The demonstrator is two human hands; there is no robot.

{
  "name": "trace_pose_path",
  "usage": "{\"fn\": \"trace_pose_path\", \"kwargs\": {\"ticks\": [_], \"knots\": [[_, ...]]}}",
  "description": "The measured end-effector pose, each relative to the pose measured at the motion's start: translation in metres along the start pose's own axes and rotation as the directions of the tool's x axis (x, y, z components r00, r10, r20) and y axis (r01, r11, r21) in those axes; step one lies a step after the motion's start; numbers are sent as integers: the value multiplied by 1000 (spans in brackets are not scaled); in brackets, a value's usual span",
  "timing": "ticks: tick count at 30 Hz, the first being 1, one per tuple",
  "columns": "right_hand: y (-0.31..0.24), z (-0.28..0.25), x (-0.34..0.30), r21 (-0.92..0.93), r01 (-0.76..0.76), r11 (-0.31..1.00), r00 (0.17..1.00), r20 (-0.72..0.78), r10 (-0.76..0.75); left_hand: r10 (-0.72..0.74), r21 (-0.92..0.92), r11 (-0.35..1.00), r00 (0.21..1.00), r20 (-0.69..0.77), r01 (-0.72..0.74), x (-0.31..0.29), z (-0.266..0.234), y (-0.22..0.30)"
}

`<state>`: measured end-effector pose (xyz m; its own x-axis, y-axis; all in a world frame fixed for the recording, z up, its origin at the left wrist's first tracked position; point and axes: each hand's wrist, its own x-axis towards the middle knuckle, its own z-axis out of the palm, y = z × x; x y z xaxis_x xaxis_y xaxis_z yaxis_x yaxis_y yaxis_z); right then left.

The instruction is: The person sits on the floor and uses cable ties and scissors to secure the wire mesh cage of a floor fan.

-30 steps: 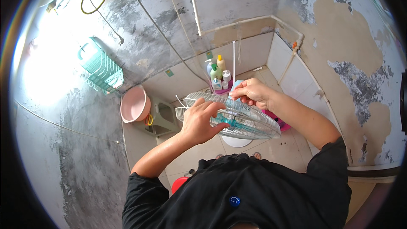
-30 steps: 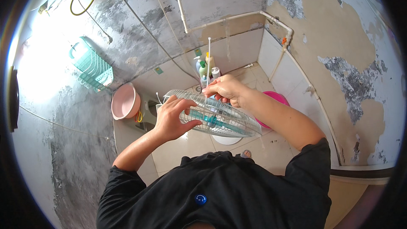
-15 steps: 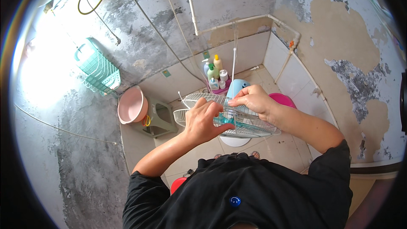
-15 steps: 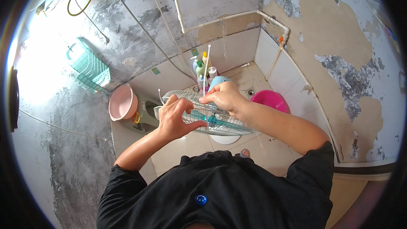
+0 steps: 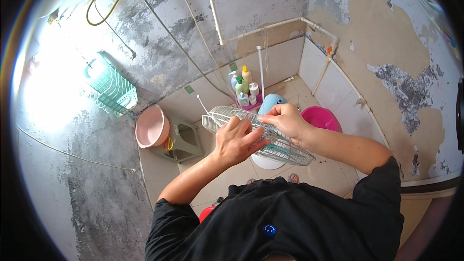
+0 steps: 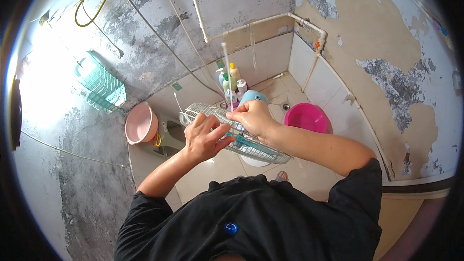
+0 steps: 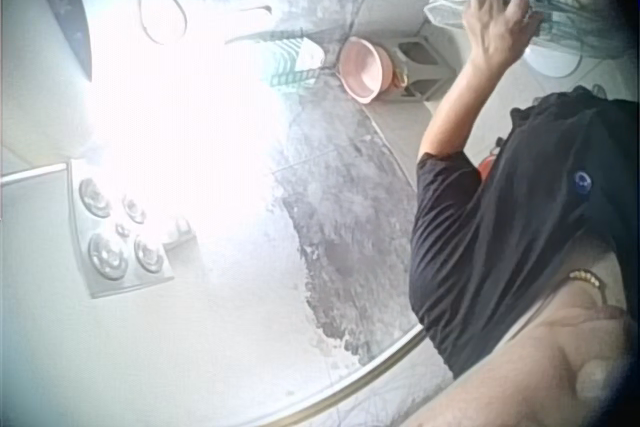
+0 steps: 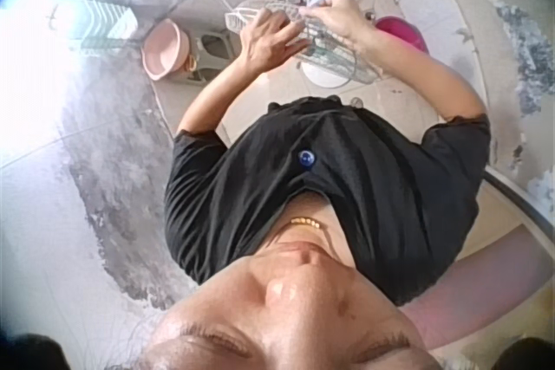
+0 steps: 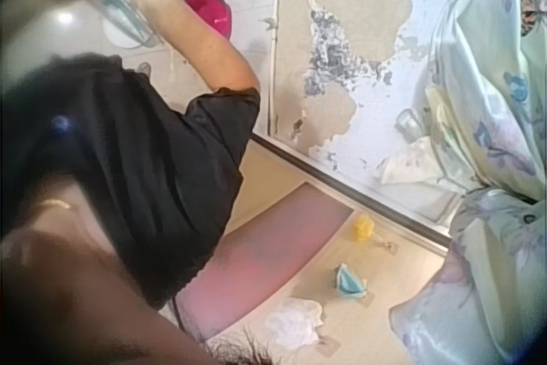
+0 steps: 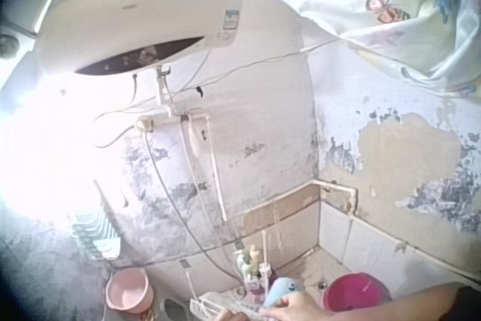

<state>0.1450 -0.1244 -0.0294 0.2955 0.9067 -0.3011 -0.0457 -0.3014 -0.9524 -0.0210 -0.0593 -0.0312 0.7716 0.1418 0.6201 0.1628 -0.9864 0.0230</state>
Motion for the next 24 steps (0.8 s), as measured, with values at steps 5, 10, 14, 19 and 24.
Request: {"fn": "trace_pose_path", "kwargs": {"ticks": [5,10,14,19,24], "knots": [[4,-3,3,-65,81,995,996,36,-79,-41,-111,993,996,-78,32,3,0,-1],[1,-2,4,-251,339,907,940,51,-337,-108,-183,980,986,-127,84,5,3,-5],[-12,1,3,-259,527,809,849,120,-514,-124,-211,973,986,-116,98,8,1,-12],[-25,8,8,-30,555,832,830,90,-550,-142,-273,956,981,-131,102,16,-7,-18],[-20,12,10,-82,572,816,820,50,-570,-266,-434,884,951,-156,176,19,-8,-24]]}}
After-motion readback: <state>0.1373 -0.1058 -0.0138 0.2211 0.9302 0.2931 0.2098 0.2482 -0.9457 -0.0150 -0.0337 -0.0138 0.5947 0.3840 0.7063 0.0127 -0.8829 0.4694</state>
